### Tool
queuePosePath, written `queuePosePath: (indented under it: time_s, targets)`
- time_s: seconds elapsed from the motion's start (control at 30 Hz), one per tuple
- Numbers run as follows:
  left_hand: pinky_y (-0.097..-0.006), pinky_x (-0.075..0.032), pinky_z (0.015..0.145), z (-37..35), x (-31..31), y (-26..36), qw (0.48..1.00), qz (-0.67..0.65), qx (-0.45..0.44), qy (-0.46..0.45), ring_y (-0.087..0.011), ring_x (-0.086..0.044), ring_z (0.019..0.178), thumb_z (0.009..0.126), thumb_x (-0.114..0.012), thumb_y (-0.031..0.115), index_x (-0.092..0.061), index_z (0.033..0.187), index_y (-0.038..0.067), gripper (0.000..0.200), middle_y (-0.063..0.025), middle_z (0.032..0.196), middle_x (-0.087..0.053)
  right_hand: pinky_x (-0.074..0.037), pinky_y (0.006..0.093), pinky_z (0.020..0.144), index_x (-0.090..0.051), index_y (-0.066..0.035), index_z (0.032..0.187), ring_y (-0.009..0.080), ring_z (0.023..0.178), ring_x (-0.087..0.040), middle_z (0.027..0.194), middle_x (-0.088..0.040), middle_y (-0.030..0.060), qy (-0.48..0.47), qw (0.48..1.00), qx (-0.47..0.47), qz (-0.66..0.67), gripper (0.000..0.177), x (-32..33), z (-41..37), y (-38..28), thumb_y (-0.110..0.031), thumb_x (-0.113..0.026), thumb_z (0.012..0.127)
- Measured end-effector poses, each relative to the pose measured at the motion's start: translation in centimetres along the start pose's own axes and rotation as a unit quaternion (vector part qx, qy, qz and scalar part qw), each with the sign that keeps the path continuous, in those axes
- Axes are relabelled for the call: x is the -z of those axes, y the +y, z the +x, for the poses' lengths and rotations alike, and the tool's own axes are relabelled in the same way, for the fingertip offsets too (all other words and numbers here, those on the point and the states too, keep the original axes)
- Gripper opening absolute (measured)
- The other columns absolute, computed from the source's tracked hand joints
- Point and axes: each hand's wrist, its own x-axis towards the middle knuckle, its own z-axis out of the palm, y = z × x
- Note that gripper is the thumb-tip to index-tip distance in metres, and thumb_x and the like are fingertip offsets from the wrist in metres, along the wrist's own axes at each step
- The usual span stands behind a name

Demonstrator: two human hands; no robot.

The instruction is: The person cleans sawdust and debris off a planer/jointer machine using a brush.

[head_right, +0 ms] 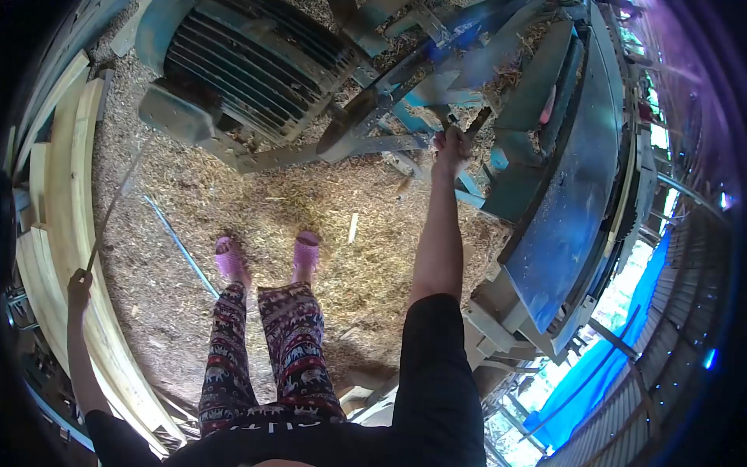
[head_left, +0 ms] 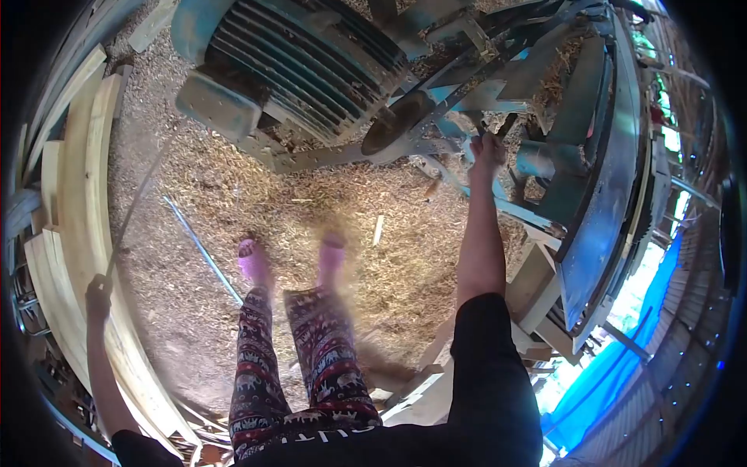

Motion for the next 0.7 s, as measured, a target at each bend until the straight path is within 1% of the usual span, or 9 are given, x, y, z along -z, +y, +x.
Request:
queuePosePath:
  time_s: [0.07, 0.13, 0.17, 0.2, 0.27, 0.4, 0.53, 0.6, 0.7]
  targets:
    - [-0.0321, -0.033, 0.045, -0.9, 0.5, 2.8, 0.997, -0.024, 0.063, -0.035, -0.0112, -0.040, 0.047, 0.091, -0.057, 0.027, -0.052, 0.078, 0.004, 0.026, -0.0040, 0.060, -0.044, -0.052, 0.0288, 0.060, -0.059, -0.005, 0.098, 0.0164, 0.070, -0.063, 0.079, -0.062, 0.0068, -0.006, 0.997, 0.056, -0.050, 0.020, 2.5, -0.3, -1.1, -0.014, -0.070, 0.084]
    - [-0.0316, -0.033, 0.044, -1.6, -0.7, 1.6, 1.000, -0.002, 0.015, -0.010, -0.0110, -0.039, 0.046, 0.092, -0.057, 0.028, -0.052, 0.077, 0.005, 0.028, -0.0036, 0.058, -0.043, -0.045, 0.0229, 0.045, -0.062, -0.002, 0.087, 0.0131, 0.053, -0.056, 0.073, -0.060, 0.0053, 0.093, 0.981, 0.101, -0.141, 0.009, 6.1, -0.5, -2.1, -0.005, -0.068, 0.082]
    - [-0.0313, -0.032, 0.043, -2.1, -1.1, 2.3, 1.000, 0.001, -0.008, 0.004, -0.0106, -0.038, 0.045, 0.093, -0.056, 0.028, -0.052, 0.078, 0.006, 0.028, -0.0023, 0.055, -0.040, -0.042, 0.0229, 0.043, -0.063, -0.001, 0.087, 0.0129, 0.053, -0.056, 0.072, -0.060, 0.0056, 0.077, 0.976, 0.153, -0.131, 0.007, 9.3, 0.0, -1.7, -0.004, -0.068, 0.081]
    - [-0.0297, -0.030, 0.041, -2.1, -1.6, 1.6, 0.998, -0.036, 0.050, -0.019, -0.0090, -0.037, 0.043, 0.093, -0.056, 0.028, -0.052, 0.078, 0.007, 0.026, -0.0003, 0.053, -0.039, -0.040, 0.0234, 0.041, -0.063, -0.001, 0.090, 0.0140, 0.053, -0.057, 0.072, -0.060, 0.0063, 0.136, 0.969, 0.111, -0.171, 0.009, 10.5, 0.3, -2.3, -0.004, -0.066, 0.082]
    - [-0.0275, -0.028, 0.039, -2.6, -3.2, 1.3, 0.996, -0.057, 0.074, 0.001, -0.0070, -0.036, 0.041, 0.092, -0.057, 0.027, -0.052, 0.077, 0.009, 0.025, 0.0024, 0.052, -0.037, -0.045, 0.0253, 0.047, -0.062, -0.001, 0.097, 0.0162, 0.059, -0.060, 0.077, -0.062, 0.0074, 0.081, 0.977, 0.110, -0.162, 0.017, 9.3, -0.3, -3.6, -0.008, -0.068, 0.082]
    - [-0.0272, -0.028, 0.041, -4.5, -4.3, 4.3, 0.982, -0.093, 0.158, -0.039, -0.0062, -0.035, 0.044, 0.094, -0.056, 0.026, -0.055, 0.078, 0.008, 0.024, 0.0022, 0.056, -0.038, -0.051, 0.0316, 0.071, -0.055, -0.005, 0.115, 0.0203, 0.090, -0.063, 0.101, -0.062, 0.0084, -0.093, 0.993, 0.026, -0.061, 0.034, 6.6, 1.6, -2.3, -0.019, -0.067, 0.086]
    - [-0.0267, -0.026, 0.041, -6.0, -6.9, 3.5, 0.983, -0.109, 0.145, -0.030, -0.0053, -0.032, 0.044, 0.094, -0.056, 0.026, -0.055, 0.080, 0.006, 0.024, 0.0023, 0.056, -0.039, -0.052, 0.0319, 0.070, -0.054, -0.004, 0.114, 0.0196, 0.085, -0.062, 0.096, -0.060, 0.0086, 0.019, 0.998, -0.020, -0.060, 0.030, 9.1, 1.0, -2.1, -0.017, -0.063, 0.089]
    - [-0.0270, -0.026, 0.040, -6.3, -8.1, 2.1, 0.985, -0.107, 0.132, -0.020, -0.0044, -0.032, 0.044, 0.094, -0.056, 0.026, -0.055, 0.081, 0.006, 0.024, 0.0024, 0.058, -0.040, -0.047, 0.0254, 0.055, -0.054, -0.003, 0.108, 0.0167, 0.069, -0.062, 0.086, -0.063, 0.0096, 0.112, 0.989, 0.028, -0.096, 0.027, 11.0, 1.0, -2.7, -0.013, -0.065, 0.085]
    - [-0.0246, -0.024, 0.039, -6.7, -9.8, -1.2, 0.979, -0.135, 0.150, -0.022, -0.0030, -0.031, 0.044, 0.094, -0.056, 0.027, -0.056, 0.082, 0.009, 0.021, 0.0057, 0.059, -0.039, -0.051, 0.0257, 0.054, -0.058, 0.000, 0.098, 0.0192, 0.077, -0.062, 0.089, -0.060, 0.0104, 0.192, 0.977, 0.094, -0.010, 0.020, 8.3, 5.7, -2.8, -0.016, -0.065, 0.087]
